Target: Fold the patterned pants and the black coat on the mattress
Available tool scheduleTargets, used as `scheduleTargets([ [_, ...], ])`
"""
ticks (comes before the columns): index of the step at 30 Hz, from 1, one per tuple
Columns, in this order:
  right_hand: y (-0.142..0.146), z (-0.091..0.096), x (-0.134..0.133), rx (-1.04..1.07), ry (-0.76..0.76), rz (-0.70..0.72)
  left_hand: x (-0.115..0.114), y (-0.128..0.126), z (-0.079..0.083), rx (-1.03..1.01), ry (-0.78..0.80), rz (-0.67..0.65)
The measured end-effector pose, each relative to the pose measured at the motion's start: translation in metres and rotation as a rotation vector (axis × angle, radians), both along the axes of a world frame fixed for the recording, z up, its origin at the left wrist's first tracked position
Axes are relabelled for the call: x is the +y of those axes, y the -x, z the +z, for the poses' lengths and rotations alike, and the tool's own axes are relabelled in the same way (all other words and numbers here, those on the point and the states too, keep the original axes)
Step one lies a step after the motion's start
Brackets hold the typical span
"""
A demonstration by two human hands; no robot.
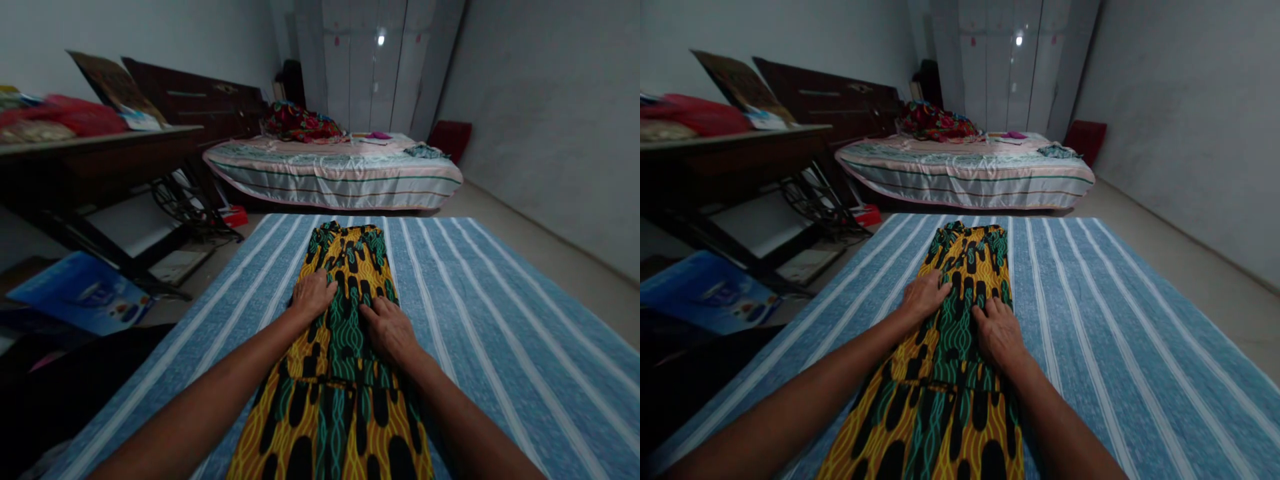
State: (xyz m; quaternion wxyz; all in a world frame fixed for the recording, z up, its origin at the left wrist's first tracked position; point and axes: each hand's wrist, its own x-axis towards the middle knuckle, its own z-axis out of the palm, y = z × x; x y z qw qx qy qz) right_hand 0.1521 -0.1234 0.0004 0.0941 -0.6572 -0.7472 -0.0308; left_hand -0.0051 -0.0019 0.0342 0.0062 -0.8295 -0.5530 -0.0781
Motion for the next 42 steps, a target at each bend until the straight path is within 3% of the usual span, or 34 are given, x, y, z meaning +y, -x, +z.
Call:
scheduleTargets([
  [2, 0.000, 0.000, 0.000, 0.004, -0.004, 0.002, -0.005, 0.005, 0.001, -0.043, 0.116, 0.092],
  [4, 0.000, 0.000, 0.000, 0.005, -0.011, 0.004, -0.006, 0.003, 0.000, -0.089, 0.167, 0.103],
  [9, -0.001, -0.002, 0.001, 0.005, -0.022, 0.014, 0.003, -0.006, -0.002, -0.140, 0.193, 0.124],
  [14, 0.000, 0.000, 0.000, 0.014, -0.028, 0.000, 0.009, 0.001, -0.004, -0.152, 0.175, 0.120],
  [22, 0.002, 0.005, -0.002, -0.008, -0.030, -0.059, -0.014, 0.002, 0.002, -0.050, 0.055, 0.031],
  [26, 0.001, 0.004, -0.003, -0.022, -0.030, -0.062, -0.023, -0.015, 0.007, -0.039, -0.031, -0.125],
  [29, 0.001, 0.004, -0.003, -0.024, -0.017, -0.066, -0.025, -0.027, -0.005, -0.032, 0.009, -0.226],
  [34, 0.001, 0.005, -0.003, -0.020, -0.022, -0.078, -0.022, -0.027, -0.030, 0.025, 0.130, -0.203],
  [42, 0.003, 0.002, -0.002, -0.011, -0.043, -0.094, -0.027, -0.013, -0.030, 0.059, 0.135, -0.203],
])
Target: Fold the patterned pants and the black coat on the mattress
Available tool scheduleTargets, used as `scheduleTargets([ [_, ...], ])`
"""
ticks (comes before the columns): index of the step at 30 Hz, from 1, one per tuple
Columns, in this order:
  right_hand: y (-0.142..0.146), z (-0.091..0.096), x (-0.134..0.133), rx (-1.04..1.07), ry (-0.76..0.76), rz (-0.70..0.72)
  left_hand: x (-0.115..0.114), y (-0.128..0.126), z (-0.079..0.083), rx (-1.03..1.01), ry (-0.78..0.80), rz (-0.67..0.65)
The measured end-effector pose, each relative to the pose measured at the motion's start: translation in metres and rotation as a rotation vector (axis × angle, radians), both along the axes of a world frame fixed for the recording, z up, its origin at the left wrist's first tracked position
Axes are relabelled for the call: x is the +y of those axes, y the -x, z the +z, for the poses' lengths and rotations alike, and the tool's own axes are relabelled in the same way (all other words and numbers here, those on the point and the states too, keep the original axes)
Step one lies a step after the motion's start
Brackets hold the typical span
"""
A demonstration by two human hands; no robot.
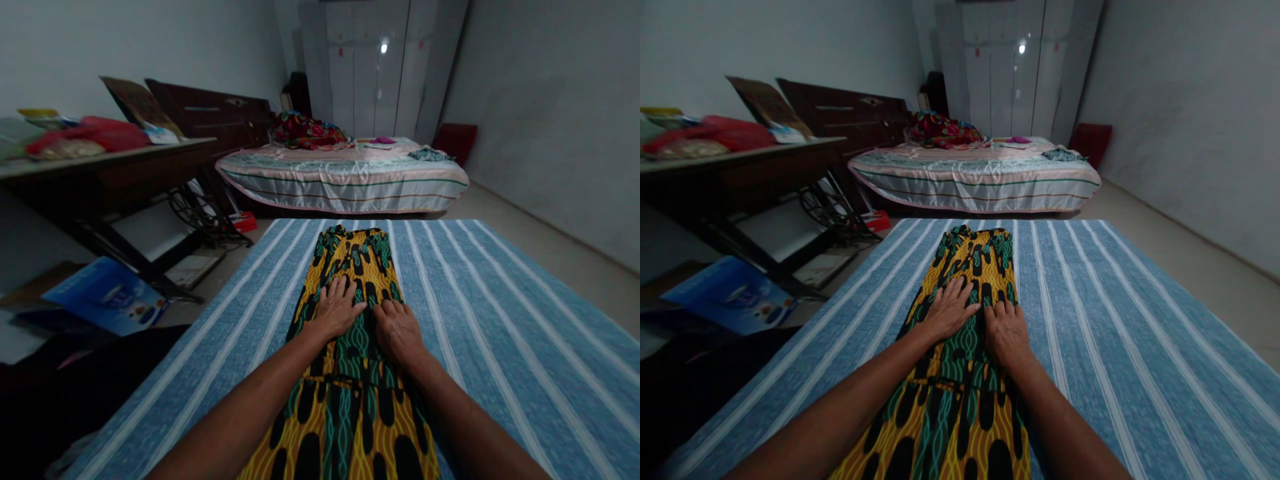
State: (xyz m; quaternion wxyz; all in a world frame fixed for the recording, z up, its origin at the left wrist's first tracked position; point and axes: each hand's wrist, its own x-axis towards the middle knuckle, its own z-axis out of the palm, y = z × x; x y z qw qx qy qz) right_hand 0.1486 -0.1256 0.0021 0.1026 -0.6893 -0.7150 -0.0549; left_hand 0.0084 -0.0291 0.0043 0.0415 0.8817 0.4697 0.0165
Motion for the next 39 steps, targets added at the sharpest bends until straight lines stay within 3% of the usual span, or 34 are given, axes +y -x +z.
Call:
scheduleTargets([
  [9, 0.004, -0.002, 0.001, 0.003, -0.021, -0.011, -0.006, -0.005, 0.005, -0.021, -0.134, -0.042],
  [15, 0.005, -0.001, 0.001, 0.003, -0.025, -0.013, 0.003, -0.005, -0.003, 0.011, -0.024, 0.036],
  [18, 0.005, -0.001, 0.001, 0.002, -0.029, -0.015, 0.002, -0.004, 0.000, 0.015, -0.022, 0.031],
  [23, 0.004, -0.002, 0.002, 0.023, -0.047, -0.040, -0.024, -0.005, 0.011, -0.007, -0.070, -0.022],
  [27, 0.001, -0.003, 0.002, 0.039, -0.050, -0.003, -0.046, 0.004, 0.006, -0.028, 0.023, -0.089],
  [31, 0.000, -0.008, 0.002, 0.022, -0.030, 0.006, -0.051, 0.012, -0.001, -0.058, 0.061, -0.089],
  [39, -0.001, -0.013, 0.003, 0.009, -0.038, 0.000, -0.078, 0.019, 0.006, -0.118, 0.066, -0.101],
])
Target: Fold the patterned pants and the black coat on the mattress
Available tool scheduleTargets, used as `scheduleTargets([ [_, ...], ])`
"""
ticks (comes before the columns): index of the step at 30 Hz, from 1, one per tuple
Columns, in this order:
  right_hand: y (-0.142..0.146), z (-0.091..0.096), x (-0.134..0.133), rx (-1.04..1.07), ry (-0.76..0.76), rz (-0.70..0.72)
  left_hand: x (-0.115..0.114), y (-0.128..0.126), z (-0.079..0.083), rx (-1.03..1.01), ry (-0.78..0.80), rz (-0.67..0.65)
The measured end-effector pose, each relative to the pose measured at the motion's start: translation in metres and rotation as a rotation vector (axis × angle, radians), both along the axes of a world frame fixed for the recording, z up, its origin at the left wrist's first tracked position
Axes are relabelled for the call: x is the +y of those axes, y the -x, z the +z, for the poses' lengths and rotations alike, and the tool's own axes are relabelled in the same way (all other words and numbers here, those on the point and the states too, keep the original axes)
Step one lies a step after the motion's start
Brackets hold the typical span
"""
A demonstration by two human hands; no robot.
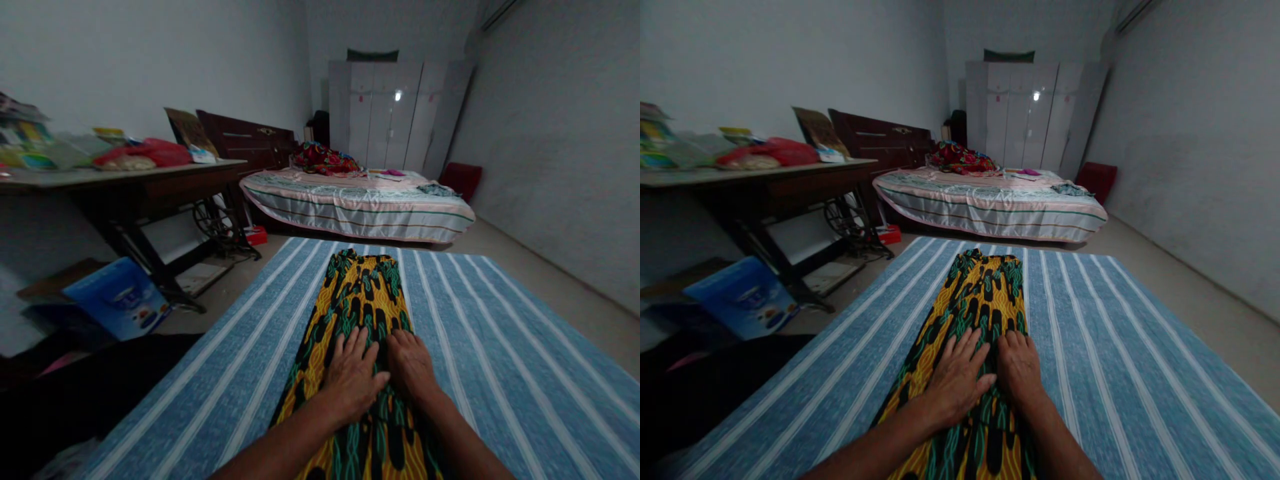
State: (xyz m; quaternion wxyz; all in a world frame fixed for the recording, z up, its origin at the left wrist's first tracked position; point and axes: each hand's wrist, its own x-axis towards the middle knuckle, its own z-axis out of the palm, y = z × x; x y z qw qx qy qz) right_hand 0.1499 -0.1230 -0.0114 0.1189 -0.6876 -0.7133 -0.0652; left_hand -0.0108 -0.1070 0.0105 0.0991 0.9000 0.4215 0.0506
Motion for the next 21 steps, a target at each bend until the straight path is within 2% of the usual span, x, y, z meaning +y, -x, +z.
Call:
scheduleTargets([
  [4, 0.001, -0.001, 0.000, 0.001, -0.037, -0.014, -0.011, 0.006, -0.008, -0.029, 0.042, 0.001],
  [11, 0.001, 0.001, -0.006, 0.032, -0.074, 0.006, -0.011, 0.003, -0.010, -0.054, 0.032, 0.037],
  [18, -0.004, -0.007, -0.053, 0.120, -0.138, 0.054, -0.009, 0.001, -0.011, -0.047, 0.015, 0.063],
  [21, -0.002, -0.014, -0.077, 0.170, -0.213, 0.054, -0.008, 0.000, -0.011, -0.034, 0.012, 0.067],
])
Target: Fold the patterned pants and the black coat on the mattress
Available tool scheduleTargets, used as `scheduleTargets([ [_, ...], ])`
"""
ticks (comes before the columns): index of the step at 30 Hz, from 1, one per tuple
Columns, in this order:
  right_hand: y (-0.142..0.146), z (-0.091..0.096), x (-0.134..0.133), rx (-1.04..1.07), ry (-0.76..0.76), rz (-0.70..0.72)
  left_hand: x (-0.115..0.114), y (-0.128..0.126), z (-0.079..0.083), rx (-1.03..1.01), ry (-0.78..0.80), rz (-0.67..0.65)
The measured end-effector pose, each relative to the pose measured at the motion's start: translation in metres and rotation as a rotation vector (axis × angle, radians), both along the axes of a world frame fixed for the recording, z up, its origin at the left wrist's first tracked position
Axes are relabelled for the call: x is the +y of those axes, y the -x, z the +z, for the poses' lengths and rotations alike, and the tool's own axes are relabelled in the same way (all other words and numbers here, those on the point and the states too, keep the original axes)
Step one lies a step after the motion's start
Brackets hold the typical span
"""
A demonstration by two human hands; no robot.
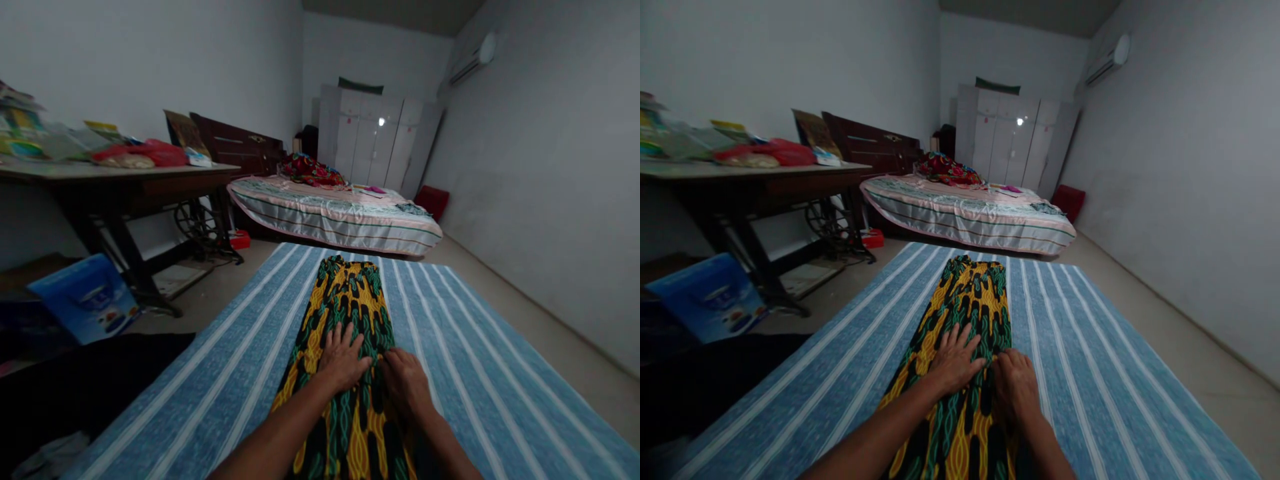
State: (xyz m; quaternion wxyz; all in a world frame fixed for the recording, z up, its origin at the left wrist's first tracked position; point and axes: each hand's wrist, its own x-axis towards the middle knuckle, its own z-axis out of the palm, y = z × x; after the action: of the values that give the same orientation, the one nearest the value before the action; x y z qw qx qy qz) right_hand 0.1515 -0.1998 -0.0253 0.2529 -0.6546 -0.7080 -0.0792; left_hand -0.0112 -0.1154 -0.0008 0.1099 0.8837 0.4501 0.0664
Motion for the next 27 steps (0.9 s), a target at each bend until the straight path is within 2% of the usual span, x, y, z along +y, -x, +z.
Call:
scheduleTargets([
  [6, 0.016, -0.015, -0.042, -0.031, -0.156, 0.013, 0.003, 0.000, -0.003, 0.023, -0.029, -0.002],
  [11, 0.027, -0.023, -0.063, -0.047, -0.223, -0.022, 0.004, 0.000, -0.004, 0.040, -0.041, -0.009],
  [18, 0.035, -0.029, -0.070, -0.027, -0.205, -0.006, 0.003, 0.000, 0.001, 0.046, -0.031, -0.010],
  [27, 0.038, -0.019, -0.072, 0.041, -0.187, -0.016, 0.001, 0.003, 0.004, 0.046, -0.047, -0.017],
])
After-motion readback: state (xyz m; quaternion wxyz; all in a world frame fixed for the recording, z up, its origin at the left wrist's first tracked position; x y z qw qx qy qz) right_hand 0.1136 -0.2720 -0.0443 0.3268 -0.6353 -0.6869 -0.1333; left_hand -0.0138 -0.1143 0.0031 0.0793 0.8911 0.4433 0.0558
